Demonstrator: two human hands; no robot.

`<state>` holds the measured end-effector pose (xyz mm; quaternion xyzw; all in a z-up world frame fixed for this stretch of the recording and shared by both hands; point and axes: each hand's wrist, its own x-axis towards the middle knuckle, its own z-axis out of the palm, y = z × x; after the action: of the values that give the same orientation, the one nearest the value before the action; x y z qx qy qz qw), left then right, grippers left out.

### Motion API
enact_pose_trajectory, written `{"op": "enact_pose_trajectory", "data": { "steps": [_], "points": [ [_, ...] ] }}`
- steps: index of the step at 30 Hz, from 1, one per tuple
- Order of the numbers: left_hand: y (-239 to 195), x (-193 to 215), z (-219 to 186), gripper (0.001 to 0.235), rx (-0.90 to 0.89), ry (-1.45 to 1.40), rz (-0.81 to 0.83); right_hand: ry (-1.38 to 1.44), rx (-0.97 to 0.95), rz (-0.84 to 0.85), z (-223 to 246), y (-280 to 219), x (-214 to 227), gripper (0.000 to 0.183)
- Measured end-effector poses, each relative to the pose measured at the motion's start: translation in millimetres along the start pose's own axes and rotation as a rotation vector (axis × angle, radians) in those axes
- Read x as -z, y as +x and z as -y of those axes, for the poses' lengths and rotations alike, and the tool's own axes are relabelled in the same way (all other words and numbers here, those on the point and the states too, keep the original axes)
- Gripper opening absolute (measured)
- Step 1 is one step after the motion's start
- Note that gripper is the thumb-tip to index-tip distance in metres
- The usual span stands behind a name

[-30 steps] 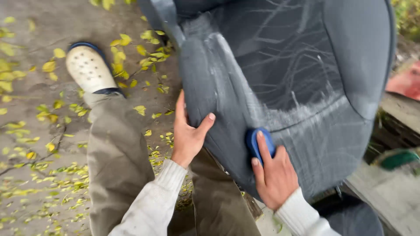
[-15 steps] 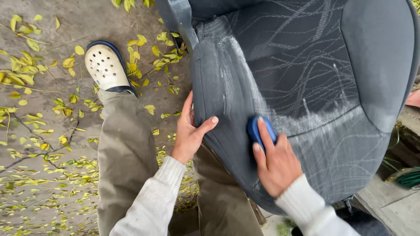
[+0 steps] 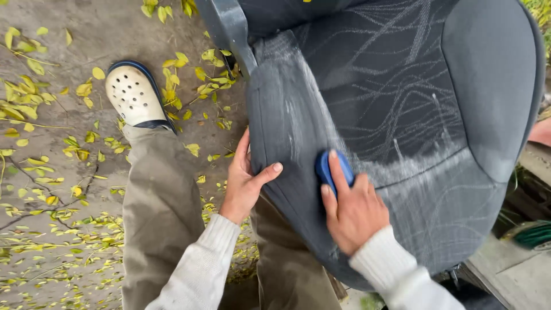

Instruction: The person cleans a car seat outdoors using a spray bottle and a blue scrubbing tool. They repeatedly spray the seat and scrub the fabric to remove dirt and stains.

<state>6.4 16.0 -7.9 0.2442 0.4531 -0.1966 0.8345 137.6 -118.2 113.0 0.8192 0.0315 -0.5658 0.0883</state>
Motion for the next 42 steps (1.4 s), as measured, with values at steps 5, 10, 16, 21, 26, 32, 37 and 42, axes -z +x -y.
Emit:
{"op": "enact_pose_trajectory", "data": {
  "steps": [5,10,16,21,26,32,37,42],
  "points": [
    [-7.2,0.5,11.4,0.097,0.061,-0.076,-0.017,-0.200,0.171,-0.251,34.8,117.1,25.8,0.062],
    [-20.0,-2.6,3.0,0.096,0.086,-0.054,-0.019,-0.183,0.062,-0.071,-6.8,3.0,11.5,0.069],
    [-6.3,-35.4,-41.1,0.096,-0.147,0.300,-0.026,-0.090,0.035,-0.159,11.3,44.8,-1.4,0.067],
    [19.0,-78.8,-42.5,0.094,-0.297,0.740,-0.253,-0.061,0.153,-0.274,-3.3,27.0,5.1,0.063],
    [40.4,-98.5,-58.9,0.116,-0.026,1.349,-0.408,0.033,0.011,0.074,-51.4,-84.1,-14.0,0.074],
    [48.0,-48.0,-28.7,0.097,-0.307,1.066,-0.287,-0.047,0.107,-0.230,-31.8,-7.0,5.9,0.066],
    [45.2,-46.2,-19.0,0.094,-0.339,0.960,-0.268,-0.121,0.237,-0.433,-3.6,62.0,2.3,0.062],
    [53.0,-51.4,-27.2,0.092,-0.405,0.960,-0.237,-0.111,0.073,-0.219,-28.8,-28.0,-4.8,0.073]
  ]
}}
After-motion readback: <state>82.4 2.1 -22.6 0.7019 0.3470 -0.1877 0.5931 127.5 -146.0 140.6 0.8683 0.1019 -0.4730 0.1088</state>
